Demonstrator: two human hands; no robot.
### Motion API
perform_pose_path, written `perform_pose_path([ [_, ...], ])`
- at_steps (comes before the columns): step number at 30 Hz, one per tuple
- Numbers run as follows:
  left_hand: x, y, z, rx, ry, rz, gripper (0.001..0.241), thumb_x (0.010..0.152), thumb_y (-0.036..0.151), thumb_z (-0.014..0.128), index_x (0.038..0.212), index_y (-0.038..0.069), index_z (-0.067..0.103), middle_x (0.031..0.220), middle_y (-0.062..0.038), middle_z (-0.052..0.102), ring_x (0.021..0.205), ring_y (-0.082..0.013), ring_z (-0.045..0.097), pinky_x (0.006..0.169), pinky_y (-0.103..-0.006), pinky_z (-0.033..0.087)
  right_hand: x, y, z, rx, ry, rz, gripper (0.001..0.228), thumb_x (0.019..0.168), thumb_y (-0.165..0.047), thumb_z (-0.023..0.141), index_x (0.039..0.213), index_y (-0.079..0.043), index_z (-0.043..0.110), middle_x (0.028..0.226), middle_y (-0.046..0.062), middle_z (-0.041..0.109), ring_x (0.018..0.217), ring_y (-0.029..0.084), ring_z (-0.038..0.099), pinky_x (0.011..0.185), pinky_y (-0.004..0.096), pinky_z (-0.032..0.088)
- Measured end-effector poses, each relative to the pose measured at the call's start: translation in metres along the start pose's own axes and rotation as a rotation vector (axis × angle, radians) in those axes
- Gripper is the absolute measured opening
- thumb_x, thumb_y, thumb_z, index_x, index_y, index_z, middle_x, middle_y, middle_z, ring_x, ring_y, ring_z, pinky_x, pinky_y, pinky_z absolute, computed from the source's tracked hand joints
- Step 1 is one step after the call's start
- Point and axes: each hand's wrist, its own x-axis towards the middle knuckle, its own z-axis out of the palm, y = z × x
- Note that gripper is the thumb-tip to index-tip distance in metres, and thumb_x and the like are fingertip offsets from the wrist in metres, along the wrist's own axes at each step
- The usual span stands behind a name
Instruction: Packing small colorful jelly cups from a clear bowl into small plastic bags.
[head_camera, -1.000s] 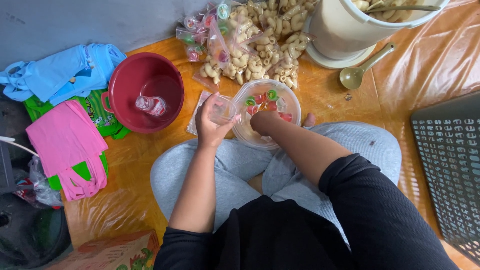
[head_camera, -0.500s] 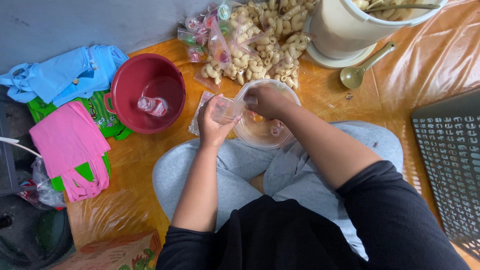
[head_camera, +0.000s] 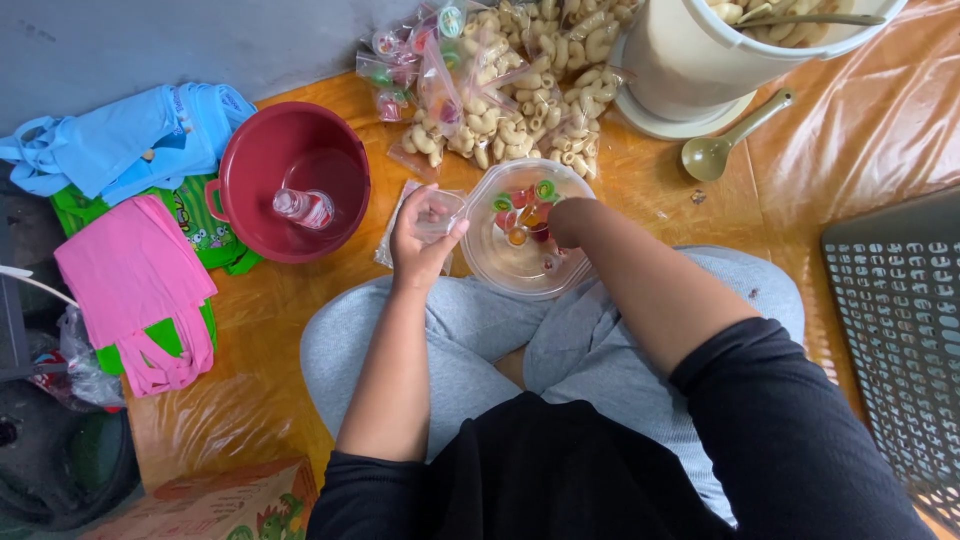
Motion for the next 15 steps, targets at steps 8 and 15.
perform_pose_path([
  [8,0.001,0.003,-0.001,-0.064,-0.025,-0.017,0.076,0.076,0.021,0.097,0.140,0.019,0.058,0.099,-0.002,0.065,0.095,-0.0101,0.054,0.090,-0.0242,0.050,-0.075,-0.074,-0.101,-0.081,-0.180,0.057,0.036,0.087,-0.034,0.063,0.114,-0.016,0.080,0.114,0.008,0.077,0.110,0.028,0.073,0.090,0.051,0.057],
  [15,-0.003,0.008,0.004,0.069,-0.114,-0.090,0.080,0.070,0.013,0.098,0.140,0.021,0.059,0.108,-0.008,0.068,0.106,-0.0157,0.060,0.082,-0.0281,0.060,-0.091,-0.073,-0.144,0.402,-0.477,-0.046,0.048,0.084,-0.025,0.080,0.128,-0.009,0.070,0.096,0.017,0.077,0.075,0.026,0.079,0.061,0.037,0.066],
])
